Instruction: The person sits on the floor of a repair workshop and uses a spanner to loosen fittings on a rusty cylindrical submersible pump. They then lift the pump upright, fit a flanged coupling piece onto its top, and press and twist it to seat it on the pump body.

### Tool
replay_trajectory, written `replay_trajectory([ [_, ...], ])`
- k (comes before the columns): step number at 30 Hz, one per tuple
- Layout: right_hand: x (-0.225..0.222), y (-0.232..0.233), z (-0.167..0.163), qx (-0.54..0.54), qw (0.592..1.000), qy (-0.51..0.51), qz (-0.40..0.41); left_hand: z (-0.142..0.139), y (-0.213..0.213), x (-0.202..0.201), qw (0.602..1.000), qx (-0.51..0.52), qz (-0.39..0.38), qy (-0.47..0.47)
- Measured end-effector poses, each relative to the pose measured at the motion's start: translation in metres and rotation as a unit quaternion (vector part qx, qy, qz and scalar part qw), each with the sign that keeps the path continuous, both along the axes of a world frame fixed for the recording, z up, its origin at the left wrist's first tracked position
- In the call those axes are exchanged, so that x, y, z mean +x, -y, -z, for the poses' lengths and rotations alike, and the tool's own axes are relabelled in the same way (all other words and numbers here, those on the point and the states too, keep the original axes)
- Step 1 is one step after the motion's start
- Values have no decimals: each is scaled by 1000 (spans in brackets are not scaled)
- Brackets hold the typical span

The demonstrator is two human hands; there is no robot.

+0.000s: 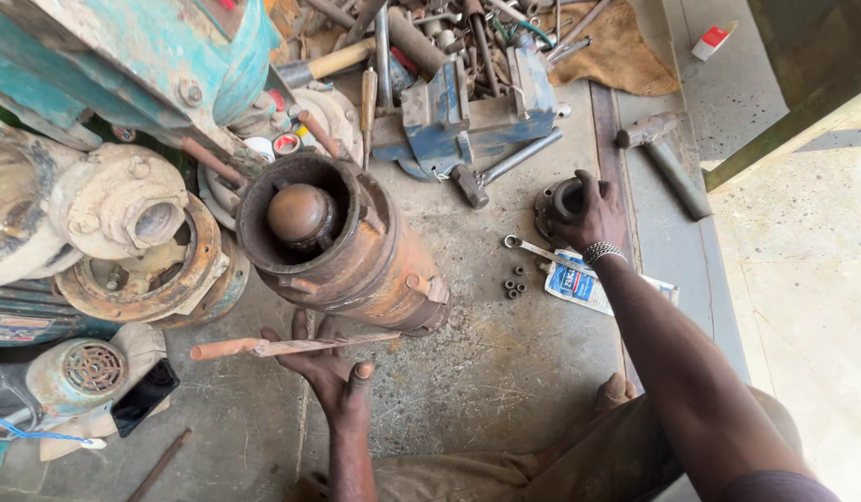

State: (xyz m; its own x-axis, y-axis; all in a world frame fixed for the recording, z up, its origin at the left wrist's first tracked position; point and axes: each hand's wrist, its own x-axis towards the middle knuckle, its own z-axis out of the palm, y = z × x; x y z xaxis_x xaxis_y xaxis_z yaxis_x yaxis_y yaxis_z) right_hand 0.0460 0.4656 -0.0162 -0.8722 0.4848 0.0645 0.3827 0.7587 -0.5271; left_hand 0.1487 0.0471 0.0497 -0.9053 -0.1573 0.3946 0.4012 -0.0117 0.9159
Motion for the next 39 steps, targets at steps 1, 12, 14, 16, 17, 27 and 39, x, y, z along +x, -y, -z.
replay_trajectory([
  [1,1,-1,-1,-21,1000,-14,8,2,-6,11,999,-3,-34,32],
  [12,-8,-9,-57,-680,615,-391,-81,-32,-76,130,979,-14,-116,168],
  [14,3,-4,-79,-816,446,-359,-85,-54,-97,129,990,-48,-72,113],
  [16,19,4,-102,-877,338,-331,-79,-81,-120,119,992,-113,-28,38],
  [17,28,8,-113,-884,322,-331,-70,-97,-132,111,991,-128,5,-37],
  [27,90,48,-194,-885,226,-320,-251,-244,-253,13,952,-148,145,-224],
  [39,94,40,-215,-889,286,-250,-256,-253,-290,8,932,-305,-21,-194],
])
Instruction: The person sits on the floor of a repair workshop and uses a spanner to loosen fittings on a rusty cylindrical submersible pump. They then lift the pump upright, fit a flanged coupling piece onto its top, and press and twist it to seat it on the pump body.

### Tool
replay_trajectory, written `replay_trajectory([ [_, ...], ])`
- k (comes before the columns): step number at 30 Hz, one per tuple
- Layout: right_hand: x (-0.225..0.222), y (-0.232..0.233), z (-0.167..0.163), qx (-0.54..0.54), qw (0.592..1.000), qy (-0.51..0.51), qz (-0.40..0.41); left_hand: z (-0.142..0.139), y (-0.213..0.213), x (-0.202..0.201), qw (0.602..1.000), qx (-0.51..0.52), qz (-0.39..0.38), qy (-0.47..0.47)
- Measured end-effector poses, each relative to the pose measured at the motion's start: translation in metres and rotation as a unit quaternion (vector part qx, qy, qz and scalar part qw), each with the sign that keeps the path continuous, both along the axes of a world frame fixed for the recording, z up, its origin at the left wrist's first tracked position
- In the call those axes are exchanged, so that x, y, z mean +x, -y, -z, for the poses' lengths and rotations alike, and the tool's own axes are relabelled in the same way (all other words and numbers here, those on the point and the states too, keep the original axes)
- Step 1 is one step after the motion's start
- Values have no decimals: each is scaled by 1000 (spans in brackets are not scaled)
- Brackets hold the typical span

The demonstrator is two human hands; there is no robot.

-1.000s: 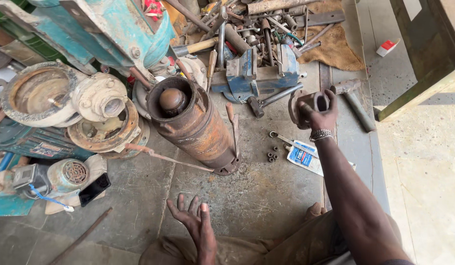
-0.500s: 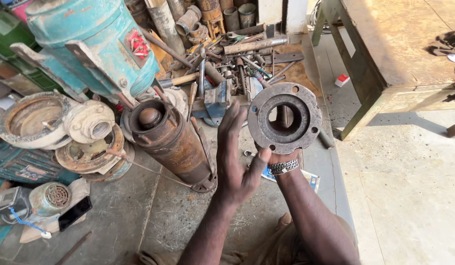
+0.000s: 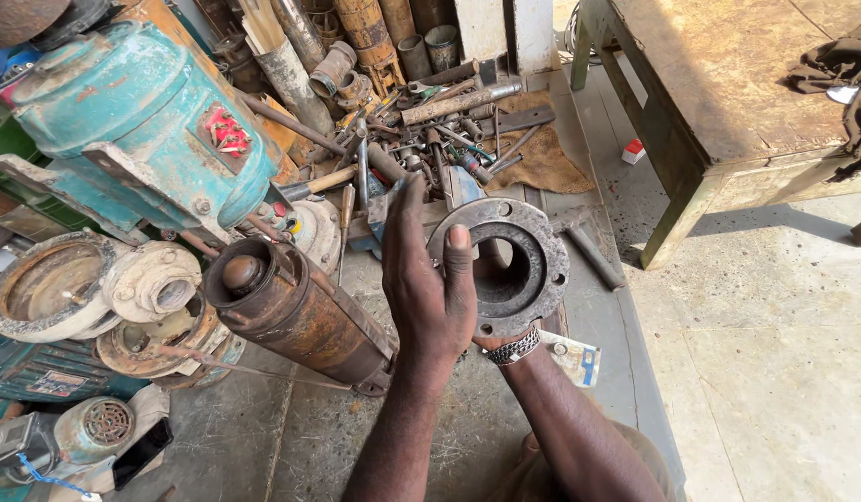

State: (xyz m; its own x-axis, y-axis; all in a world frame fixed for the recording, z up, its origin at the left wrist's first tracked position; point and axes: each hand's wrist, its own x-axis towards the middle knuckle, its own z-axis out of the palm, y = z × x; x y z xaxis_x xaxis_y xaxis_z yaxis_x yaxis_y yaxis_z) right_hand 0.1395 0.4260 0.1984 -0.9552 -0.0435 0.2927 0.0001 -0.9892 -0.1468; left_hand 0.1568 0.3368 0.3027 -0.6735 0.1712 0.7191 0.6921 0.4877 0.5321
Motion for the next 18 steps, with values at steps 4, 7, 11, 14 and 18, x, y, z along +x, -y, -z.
replay_trajectory([
  [4,-1,-6,10,2,1000,-12,-28,11,-38,7,979,-116,-163,-28],
  [7,3,-11,17,-1,999,-11,-35,31,-59,15,962,-183,-191,-73],
  [11,7,-15,24,9,999,0,-39,58,-76,30,960,-272,1,-67],
  [14,8,-17,28,11,999,1,-44,74,-70,52,910,-374,130,-121],
  [18,8,-22,32,11,999,4,-38,88,-41,72,887,-215,391,118],
])
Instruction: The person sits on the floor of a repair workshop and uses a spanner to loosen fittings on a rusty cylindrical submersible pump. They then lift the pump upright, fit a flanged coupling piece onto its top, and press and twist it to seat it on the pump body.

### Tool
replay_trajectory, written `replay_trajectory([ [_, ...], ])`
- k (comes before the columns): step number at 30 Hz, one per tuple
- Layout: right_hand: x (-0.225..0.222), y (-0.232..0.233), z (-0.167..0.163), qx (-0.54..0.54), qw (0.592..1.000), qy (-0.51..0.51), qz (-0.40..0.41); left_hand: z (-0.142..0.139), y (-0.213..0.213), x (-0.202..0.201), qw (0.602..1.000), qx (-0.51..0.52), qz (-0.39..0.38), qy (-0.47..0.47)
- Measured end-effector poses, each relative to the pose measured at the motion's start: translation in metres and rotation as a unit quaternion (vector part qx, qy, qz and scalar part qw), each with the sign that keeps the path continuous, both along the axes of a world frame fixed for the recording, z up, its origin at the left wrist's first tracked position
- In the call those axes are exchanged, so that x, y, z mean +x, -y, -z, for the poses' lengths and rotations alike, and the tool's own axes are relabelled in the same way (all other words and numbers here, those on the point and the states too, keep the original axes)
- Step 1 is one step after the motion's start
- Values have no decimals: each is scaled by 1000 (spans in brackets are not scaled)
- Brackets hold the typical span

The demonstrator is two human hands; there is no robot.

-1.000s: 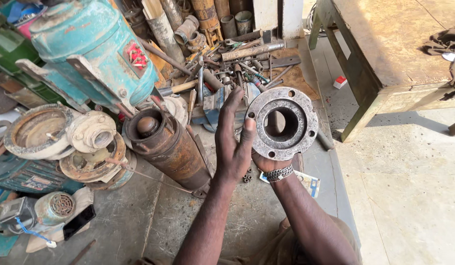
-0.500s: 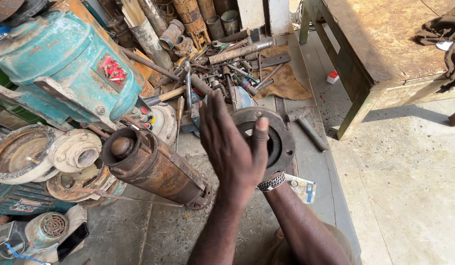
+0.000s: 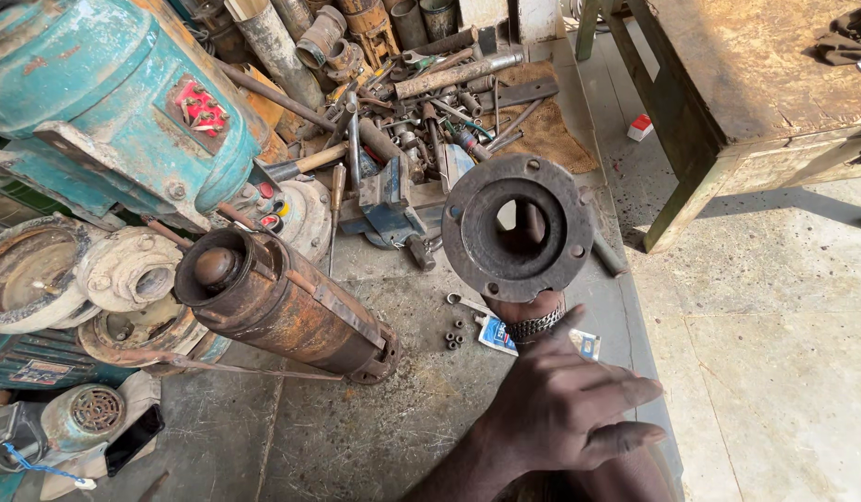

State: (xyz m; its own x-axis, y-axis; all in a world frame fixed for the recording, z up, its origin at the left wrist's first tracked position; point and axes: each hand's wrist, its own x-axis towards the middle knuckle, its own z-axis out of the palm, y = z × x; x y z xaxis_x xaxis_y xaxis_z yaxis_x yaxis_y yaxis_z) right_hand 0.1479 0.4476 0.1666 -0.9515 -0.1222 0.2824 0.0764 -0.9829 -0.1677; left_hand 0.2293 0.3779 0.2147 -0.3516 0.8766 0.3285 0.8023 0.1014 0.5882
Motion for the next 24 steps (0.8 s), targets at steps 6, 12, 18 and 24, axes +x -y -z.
replay_trajectory([
  [6,-6,-1,6,-1,1000,-3,17,-9,31,0,974,172,-122,-86],
  [12,-10,-1,10,-5,1000,-5,21,-19,42,1,966,175,-167,-95],
  [18,-13,-2,13,0,1000,-3,19,-8,40,1,967,180,-166,-70],
  [24,-15,3,14,0,1000,-2,16,-2,41,1,968,178,-167,-66],
])
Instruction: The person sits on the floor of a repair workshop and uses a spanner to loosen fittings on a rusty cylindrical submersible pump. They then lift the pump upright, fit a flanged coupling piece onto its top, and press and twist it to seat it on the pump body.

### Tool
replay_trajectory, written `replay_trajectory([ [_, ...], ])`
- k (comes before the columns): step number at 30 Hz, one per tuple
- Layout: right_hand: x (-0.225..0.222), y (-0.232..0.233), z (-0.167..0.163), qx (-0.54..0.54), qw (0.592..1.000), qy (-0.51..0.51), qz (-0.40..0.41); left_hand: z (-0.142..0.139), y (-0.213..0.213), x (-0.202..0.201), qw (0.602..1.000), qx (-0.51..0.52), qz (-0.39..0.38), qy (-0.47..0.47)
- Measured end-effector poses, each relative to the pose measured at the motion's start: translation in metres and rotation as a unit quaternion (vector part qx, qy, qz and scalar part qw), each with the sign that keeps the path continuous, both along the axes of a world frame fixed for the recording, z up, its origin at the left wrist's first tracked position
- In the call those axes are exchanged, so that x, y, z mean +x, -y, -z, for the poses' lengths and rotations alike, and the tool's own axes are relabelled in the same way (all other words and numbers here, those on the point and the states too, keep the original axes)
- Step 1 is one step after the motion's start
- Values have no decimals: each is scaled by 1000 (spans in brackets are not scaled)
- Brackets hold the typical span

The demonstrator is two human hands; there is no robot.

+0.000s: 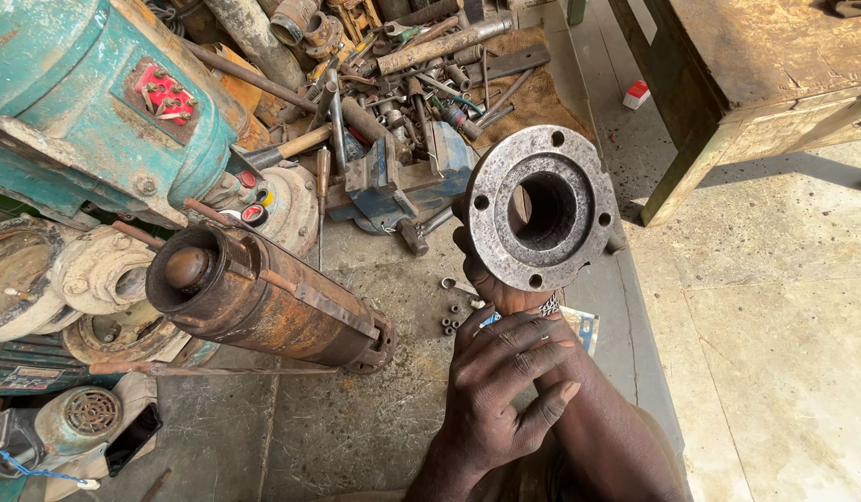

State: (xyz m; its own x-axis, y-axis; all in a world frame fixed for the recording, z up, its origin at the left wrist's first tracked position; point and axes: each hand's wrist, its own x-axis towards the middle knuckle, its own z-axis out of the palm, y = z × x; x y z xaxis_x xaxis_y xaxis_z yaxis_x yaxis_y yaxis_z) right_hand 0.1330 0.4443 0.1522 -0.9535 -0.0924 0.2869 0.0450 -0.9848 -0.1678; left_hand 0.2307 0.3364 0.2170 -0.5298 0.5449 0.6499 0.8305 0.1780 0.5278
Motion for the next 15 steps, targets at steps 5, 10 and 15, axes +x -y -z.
replay_trajectory([
  [5,-3,5,0,3,1000,-1,-2,4,6,3,1000,-1,-7,14],
  [10,-3,11,2,1,1000,-2,-6,7,12,4,1000,1,-6,17],
  [15,-3,13,3,4,1000,-3,-7,10,18,3,1000,17,1,19],
])
